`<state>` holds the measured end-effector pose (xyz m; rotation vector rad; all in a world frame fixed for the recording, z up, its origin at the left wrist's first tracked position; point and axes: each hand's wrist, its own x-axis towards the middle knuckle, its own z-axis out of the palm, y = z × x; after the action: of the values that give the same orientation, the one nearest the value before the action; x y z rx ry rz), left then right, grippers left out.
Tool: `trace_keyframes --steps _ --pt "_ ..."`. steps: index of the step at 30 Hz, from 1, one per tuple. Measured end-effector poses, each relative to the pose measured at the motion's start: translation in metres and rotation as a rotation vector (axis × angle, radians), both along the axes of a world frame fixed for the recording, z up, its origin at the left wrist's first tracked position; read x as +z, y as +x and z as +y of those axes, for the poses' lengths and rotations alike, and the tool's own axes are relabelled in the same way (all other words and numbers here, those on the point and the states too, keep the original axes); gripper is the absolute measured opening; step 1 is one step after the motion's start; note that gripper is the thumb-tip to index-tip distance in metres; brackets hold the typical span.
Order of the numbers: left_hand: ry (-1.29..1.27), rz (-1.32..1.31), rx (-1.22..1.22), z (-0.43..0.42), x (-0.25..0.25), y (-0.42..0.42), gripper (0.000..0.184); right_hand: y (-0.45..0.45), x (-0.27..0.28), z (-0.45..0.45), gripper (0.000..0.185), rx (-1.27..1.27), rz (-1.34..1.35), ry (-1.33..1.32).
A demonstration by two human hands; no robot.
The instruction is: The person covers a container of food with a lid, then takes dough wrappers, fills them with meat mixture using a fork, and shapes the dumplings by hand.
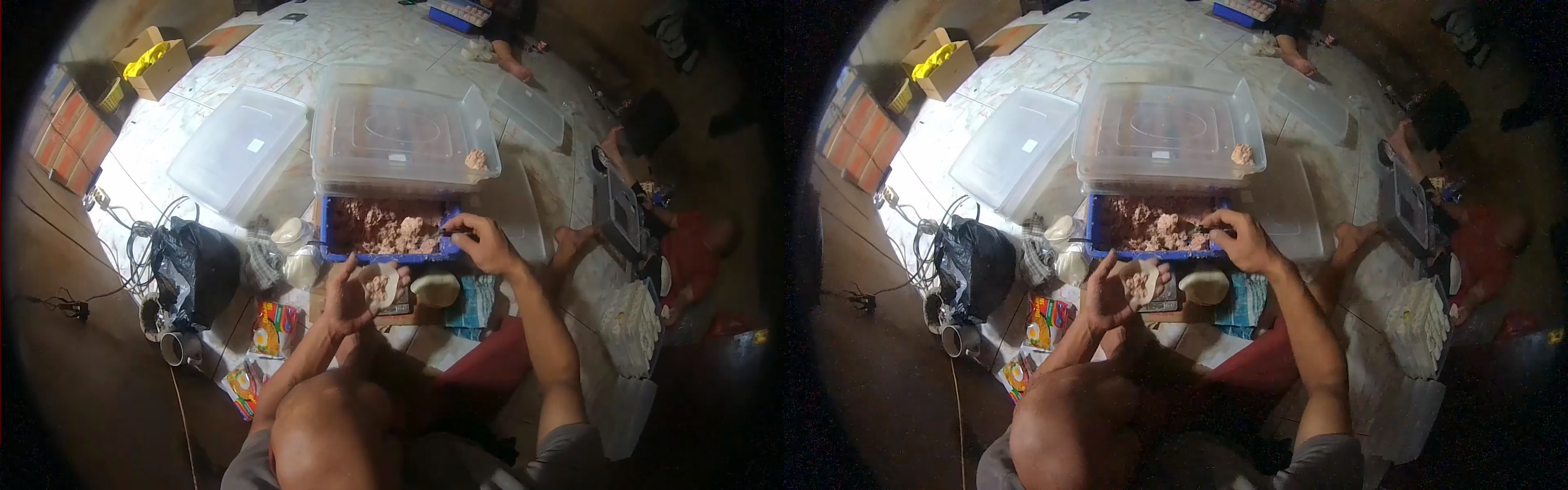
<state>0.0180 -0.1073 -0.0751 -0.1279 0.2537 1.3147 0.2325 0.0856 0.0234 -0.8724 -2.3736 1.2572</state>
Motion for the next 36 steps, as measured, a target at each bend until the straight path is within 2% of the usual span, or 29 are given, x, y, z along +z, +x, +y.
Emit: trace_keyframes --steps 4,6,8,10,11,12,13,14,16,18,20,22,24,25,27,28,29,32,33,35,36 --pt "0.026 0.007 0.109 0.029 0.017 0.004 0.078 0.002 -0.009 -0.048 0.015 -0.147 0.226 -0.06" --pt "0.067 0.009 0.14 0.034 0.032 0.011 0.081 -0.004 -0.033 -0.071 0.016 -0.1 0.261 0.307" --pt "0.012 -0.008 0.183 0.035 0.047 0.019 0.083 -0.007 -0.071 -0.092 0.015 -0.078 0.195 0.417" --pt "0.014 0.027 0.192 0.034 0.031 0.016 0.079 -0.002 -0.06 -0.102 0.012 -0.063 0.1 0.461" --pt "-0.046 0.034 0.272 0.03 0.023 0.017 0.075 -0.001 -0.05 -0.102 0.012 -0.053 0.072 0.477" --pt "-0.114 0.042 0.343 0.024 0.016 0.016 0.071 0.005 -0.037 -0.104 0.01 -0.021 -0.048 0.437" --pt "-0.076 0.042 0.34 0.017 0.012 0.011 0.066 0.009 -0.026 -0.108 0.01 0.011 -0.169 0.394" --pt "-0.084 0.046 0.336 0.014 0.008 0.009 0.066 0.007 -0.014 -0.111 0.01 0.007 -0.168 0.385" --pt "-0.101 0.03 0.366 0.01 0.007 0.008 0.068 0.001 0.003 -0.115 0.006 -0.055 0.008 0.263" --pt "-0.077 0.059 0.285 0.003 0.011 0.011 0.07 -0.005 -0.024 -0.113 0.008 0.0 0.1 0.289" --pt "-0.166 0.001 0.185 -0.004 0.016 0.012 0.07 -0.001 -0.034 -0.109 0.009 0.082 -0.084 0.3" --pt "-0.222 0.039 0.214 -0.009 -0.01 -0.001 0.068 -0.001 -0.019 -0.102 0.01 0.119 -0.169 0.291" --pt "-0.157 0.196 0.302 -0.025 -0.024 -0.006 0.065 -0.009 -0.007 -0.079 0.011 0.079 -0.047 0.339" --pt "-0.272 0.206 0.27 -0.03 -0.019 -0.006 0.061 -0.016 -0.01 -0.067 0.009 0.036 -0.041 0.39" --pt "-0.282 0.239 0.194 -0.036 -0.037 -0.007 0.059 -0.034 -0.018 -0.039 0.006 -0.003 -0.027 0.454" --pt "-0.287 0.278 0.116 -0.039 -0.048 -0.007 0.058 -0.044 -0.023 -0.027 0.011 0.036 -0.199 0.58" --pt "-0.116 0.332 0.051 -0.045 -0.057 -0.011 0.06 -0.054 -0.028 -0.017 0.017 0.075 -0.374 0.704" --pt "-0.149 0.436 0.05 -0.043 -0.045 0.0 0.061 -0.09 -0.059 -0.002 0.017 0.157 -0.364 0.859" --pt "-0.149 0.467 0.053 -0.042 -0.032 0.002 0.063 -0.103 -0.069 0.0 0.017 0.162 -0.364 0.858" --pt "-0.158 0.429 0.043 -0.043 -0.021 0.0 0.063 -0.12 -0.082 -0.001 0.013 0.406 -0.533 0.797" --pt "-0.164 0.392 0.031 -0.043 -0.019 -0.001 0.064 -0.12 -0.08 -0.004 0.013 0.41 -0.533 0.795"
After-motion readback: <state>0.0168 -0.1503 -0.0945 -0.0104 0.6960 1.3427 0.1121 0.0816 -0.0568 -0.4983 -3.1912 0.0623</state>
